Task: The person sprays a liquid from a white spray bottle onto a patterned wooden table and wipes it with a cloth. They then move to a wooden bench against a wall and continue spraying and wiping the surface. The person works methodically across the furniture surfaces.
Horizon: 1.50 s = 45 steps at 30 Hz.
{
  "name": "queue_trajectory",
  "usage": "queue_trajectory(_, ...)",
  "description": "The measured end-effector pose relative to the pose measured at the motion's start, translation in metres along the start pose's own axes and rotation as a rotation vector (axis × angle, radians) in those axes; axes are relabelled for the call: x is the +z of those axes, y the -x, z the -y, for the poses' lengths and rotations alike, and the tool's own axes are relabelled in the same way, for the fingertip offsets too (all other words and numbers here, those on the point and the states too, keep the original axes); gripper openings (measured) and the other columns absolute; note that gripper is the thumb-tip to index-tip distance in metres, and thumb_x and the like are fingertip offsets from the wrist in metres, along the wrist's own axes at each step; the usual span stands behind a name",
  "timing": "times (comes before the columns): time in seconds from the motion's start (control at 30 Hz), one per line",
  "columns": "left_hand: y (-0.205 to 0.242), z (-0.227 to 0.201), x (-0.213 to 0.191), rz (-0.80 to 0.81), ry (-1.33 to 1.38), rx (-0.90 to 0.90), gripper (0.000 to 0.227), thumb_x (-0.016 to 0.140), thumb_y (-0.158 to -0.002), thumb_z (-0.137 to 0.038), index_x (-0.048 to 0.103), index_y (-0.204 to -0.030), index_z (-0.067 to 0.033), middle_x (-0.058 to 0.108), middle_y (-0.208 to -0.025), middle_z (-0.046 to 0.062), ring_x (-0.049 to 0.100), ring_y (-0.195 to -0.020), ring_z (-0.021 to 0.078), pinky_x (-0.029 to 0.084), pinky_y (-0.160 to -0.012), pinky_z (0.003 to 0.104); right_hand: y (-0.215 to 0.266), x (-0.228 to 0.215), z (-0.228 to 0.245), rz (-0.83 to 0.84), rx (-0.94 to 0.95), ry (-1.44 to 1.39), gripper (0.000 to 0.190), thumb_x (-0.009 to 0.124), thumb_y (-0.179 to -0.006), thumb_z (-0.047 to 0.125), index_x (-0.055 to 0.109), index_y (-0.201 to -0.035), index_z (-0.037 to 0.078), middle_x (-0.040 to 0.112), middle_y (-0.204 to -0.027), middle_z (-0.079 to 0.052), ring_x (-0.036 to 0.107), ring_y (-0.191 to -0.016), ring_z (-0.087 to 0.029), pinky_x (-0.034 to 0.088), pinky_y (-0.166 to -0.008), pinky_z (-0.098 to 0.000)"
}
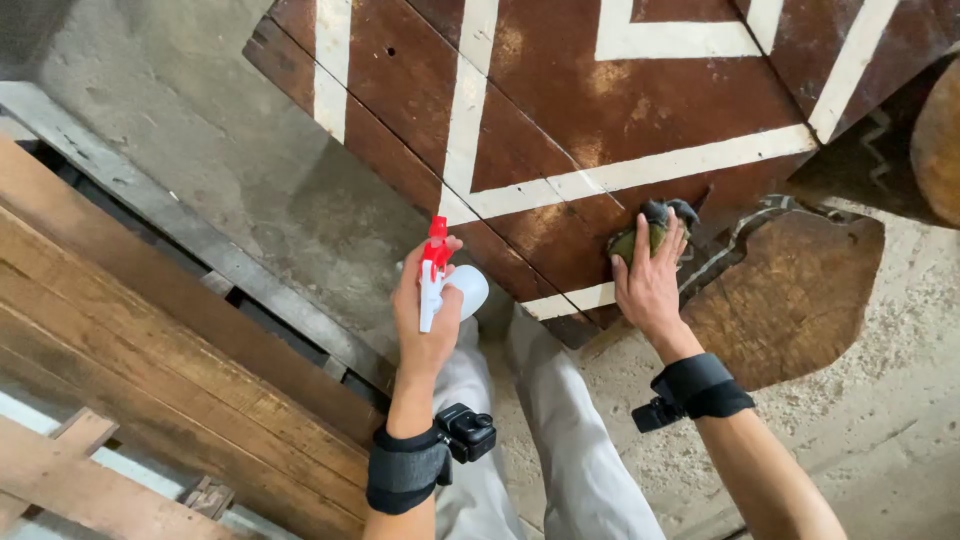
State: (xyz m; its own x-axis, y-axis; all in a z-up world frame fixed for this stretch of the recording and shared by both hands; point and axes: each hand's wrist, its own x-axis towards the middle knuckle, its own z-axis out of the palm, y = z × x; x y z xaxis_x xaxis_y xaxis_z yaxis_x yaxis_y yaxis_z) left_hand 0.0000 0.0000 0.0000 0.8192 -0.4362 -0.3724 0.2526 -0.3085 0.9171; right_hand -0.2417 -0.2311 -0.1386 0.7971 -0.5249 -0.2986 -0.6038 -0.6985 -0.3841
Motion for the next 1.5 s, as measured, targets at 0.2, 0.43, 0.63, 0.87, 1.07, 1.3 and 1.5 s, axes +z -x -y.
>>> queue_trajectory(0.2, -0.020, 0.019, -0.041, 0.027, 0.031, -0.039, 0.053, 0.049, -0.085, 0.007, 0.055, -0.137, -0.0017, 0.068, -0.131, 0.013, 0.065, -0.124, 0.0222, 0.054, -0.105, 0.037, -0.034, 0.019, 0.058, -0.110, 0.042, -0.039, 0.075, 0.061, -0.102, 0.022, 0.022, -0.162, -0.004, 0.006, -0.163, -0.041, 0.011, -0.151, -0.063, 0.013, -0.124, -0.0721)
queue_trajectory(0.43, -0.071, 0.018, -0.119, 0.051, 0.010, -0.020, 0.053, 0.048, -0.085, 0.008, 0.055, -0.137, -0.0009, 0.068, -0.132, 0.013, 0.066, -0.124, 0.0230, 0.056, -0.104, 0.037, -0.154, 0.037, 0.198, -0.134, -0.050, -0.085, 0.076, 0.064, -0.101, 0.022, 0.024, -0.161, -0.003, 0.008, -0.164, -0.037, 0.010, -0.152, -0.061, 0.013, -0.124, -0.0708)
queue_trajectory(0.63, -0.125, 0.005, -0.197, 0.061, 0.015, -0.008, 0.054, 0.049, -0.086, 0.009, 0.054, -0.139, -0.0006, 0.068, -0.133, 0.015, 0.065, -0.125, 0.0245, 0.052, -0.106, 0.037, -0.273, 0.066, 0.321, -0.130, -0.123, -0.081, 0.077, 0.065, -0.104, 0.025, 0.024, -0.163, -0.003, 0.005, -0.166, -0.035, 0.009, -0.153, -0.058, 0.015, -0.123, -0.0687)
queue_trajectory(0.87, -0.154, 0.003, -0.255, 0.024, -0.052, 0.033, 0.052, 0.051, -0.087, 0.007, 0.055, -0.139, -0.0005, 0.068, -0.133, 0.015, 0.066, -0.124, 0.0239, 0.053, -0.106, 0.037, -0.329, 0.096, 0.421, -0.182, -0.238, -0.097, 0.072, 0.065, -0.106, 0.029, 0.029, -0.163, 0.003, 0.009, -0.166, -0.033, 0.010, -0.154, -0.055, 0.016, -0.124, -0.0674)
queue_trajectory(1.07, -0.137, 0.002, -0.246, 0.019, -0.026, 0.005, 0.053, 0.051, -0.086, 0.006, 0.055, -0.138, -0.0010, 0.067, -0.134, 0.014, 0.065, -0.128, 0.0228, 0.053, -0.107, 0.038, -0.283, 0.086, 0.411, -0.140, -0.240, -0.158, 0.066, 0.066, -0.104, 0.031, 0.039, -0.162, 0.014, 0.019, -0.167, -0.025, 0.016, -0.156, -0.046, 0.021, -0.125, -0.0630)
queue_trajectory(1.3, -0.084, -0.009, -0.189, 0.079, -0.030, -0.005, 0.050, 0.049, -0.087, 0.005, 0.056, -0.136, -0.0019, 0.067, -0.133, 0.012, 0.064, -0.128, 0.0225, 0.053, -0.108, 0.038, -0.163, 0.053, 0.326, -0.050, -0.091, -0.046, 0.066, 0.068, -0.097, 0.032, 0.044, -0.158, 0.022, 0.024, -0.165, -0.021, 0.022, -0.154, -0.041, 0.019, -0.117, -0.0741)
queue_trajectory(1.5, -0.020, 0.004, -0.113, 0.138, -0.040, 0.027, 0.052, 0.050, -0.085, 0.005, 0.057, -0.136, -0.0020, 0.067, -0.131, 0.011, 0.064, -0.124, 0.0212, 0.052, -0.104, 0.036, -0.038, 0.045, 0.212, -0.022, -0.020, -0.028, 0.062, 0.066, -0.098, 0.033, 0.046, -0.156, 0.023, 0.025, -0.164, -0.022, 0.023, -0.153, -0.043, 0.019, -0.114, -0.0749)
